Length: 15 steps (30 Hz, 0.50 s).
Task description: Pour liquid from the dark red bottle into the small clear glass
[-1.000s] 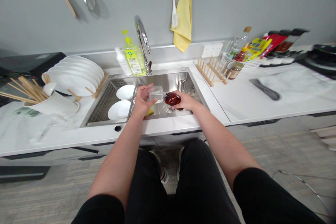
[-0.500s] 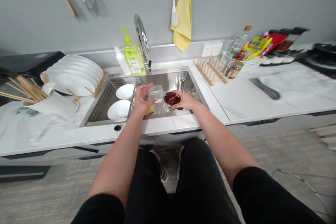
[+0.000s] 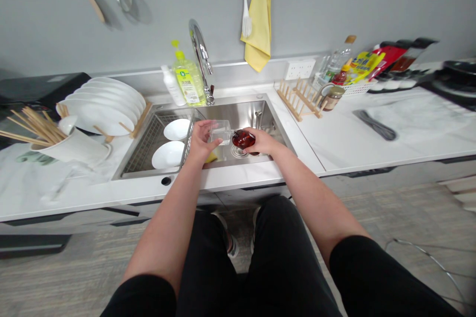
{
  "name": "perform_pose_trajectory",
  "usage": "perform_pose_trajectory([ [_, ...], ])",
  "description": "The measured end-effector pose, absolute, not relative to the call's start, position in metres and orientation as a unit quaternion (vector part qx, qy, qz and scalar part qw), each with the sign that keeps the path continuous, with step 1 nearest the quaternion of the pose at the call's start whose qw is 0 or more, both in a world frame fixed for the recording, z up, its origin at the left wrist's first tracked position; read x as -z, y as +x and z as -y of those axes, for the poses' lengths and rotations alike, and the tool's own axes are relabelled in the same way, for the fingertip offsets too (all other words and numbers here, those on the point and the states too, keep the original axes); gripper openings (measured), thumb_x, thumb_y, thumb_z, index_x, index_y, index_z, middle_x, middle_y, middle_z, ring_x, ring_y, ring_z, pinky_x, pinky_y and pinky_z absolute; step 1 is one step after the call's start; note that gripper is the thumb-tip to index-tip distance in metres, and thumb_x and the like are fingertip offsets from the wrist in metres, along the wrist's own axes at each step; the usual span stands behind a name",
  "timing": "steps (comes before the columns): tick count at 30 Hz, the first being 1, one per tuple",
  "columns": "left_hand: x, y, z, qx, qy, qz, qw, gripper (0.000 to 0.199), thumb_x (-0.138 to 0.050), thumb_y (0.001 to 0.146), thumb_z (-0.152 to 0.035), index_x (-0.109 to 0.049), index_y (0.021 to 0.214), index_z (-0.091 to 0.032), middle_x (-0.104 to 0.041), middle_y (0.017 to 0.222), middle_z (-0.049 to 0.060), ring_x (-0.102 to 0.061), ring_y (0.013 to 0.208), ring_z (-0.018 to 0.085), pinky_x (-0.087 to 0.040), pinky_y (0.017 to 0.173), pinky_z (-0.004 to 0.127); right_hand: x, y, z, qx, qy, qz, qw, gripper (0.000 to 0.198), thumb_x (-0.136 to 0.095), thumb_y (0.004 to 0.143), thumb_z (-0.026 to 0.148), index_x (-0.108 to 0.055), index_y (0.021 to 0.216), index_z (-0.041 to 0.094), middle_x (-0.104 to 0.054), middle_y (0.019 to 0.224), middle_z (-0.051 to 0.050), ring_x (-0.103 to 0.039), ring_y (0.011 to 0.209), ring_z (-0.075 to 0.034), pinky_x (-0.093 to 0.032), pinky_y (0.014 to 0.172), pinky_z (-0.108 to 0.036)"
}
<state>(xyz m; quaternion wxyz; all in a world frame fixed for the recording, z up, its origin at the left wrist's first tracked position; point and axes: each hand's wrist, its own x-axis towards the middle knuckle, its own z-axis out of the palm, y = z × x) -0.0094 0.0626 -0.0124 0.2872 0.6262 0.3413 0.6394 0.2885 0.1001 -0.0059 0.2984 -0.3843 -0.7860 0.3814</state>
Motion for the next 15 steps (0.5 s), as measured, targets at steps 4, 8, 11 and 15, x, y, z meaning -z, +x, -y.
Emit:
perform_pose_trajectory([
  [4,0.0120,-0.0091,-0.0619,-0.635,0.630,-0.341,0.288,0.084,-0.107,0.070,-0.046,-0.057,0.134,-0.027,-0.072,0.143,0.014,-0.075,0.132,0.031,-0.062,0.112,0.048,0.0049,0.2885,-0.0992,-0.383,-0.387,0.785,0.296,0.083,-0.103,0.065,0.026,-0.074,0.142,0.031,-0.084,0.128,-0.004,-0.080,0.119,-0.033,-0.064,0.110,-0.047],
  [8,0.0117,-0.0091,-0.0618,-0.639,0.621,-0.344,0.295,0.087,-0.109,0.067,-0.048,-0.057,0.133,-0.027,-0.071,0.142,0.014,-0.075,0.130,0.031,-0.062,0.111,0.047,0.0064,0.2887,-0.1003,-0.385,-0.387,0.784,0.296,0.084,-0.104,0.065,0.027,-0.074,0.143,0.030,-0.084,0.129,-0.004,-0.081,0.118,-0.032,-0.063,0.111,-0.048],
  [11,0.0124,-0.0096,-0.0625,-0.635,0.625,-0.343,0.295,0.088,-0.109,0.067,-0.048,-0.057,0.134,-0.027,-0.071,0.143,0.014,-0.075,0.131,0.032,-0.060,0.114,0.048,0.0081,0.2889,-0.1015,-0.384,-0.383,0.786,0.296,0.085,-0.103,0.065,0.028,-0.073,0.144,0.030,-0.084,0.130,-0.005,-0.081,0.118,-0.032,-0.063,0.112,-0.048],
  [15,0.0134,-0.0098,-0.0628,-0.634,0.628,-0.345,0.291,0.086,-0.108,0.068,-0.047,-0.056,0.134,-0.027,-0.071,0.144,0.014,-0.074,0.132,0.032,-0.059,0.115,0.050,0.0085,0.2891,-0.1019,-0.377,-0.385,0.789,0.295,0.084,-0.104,0.065,0.028,-0.073,0.144,0.028,-0.084,0.129,-0.005,-0.081,0.116,-0.032,-0.063,0.110,-0.048],
])
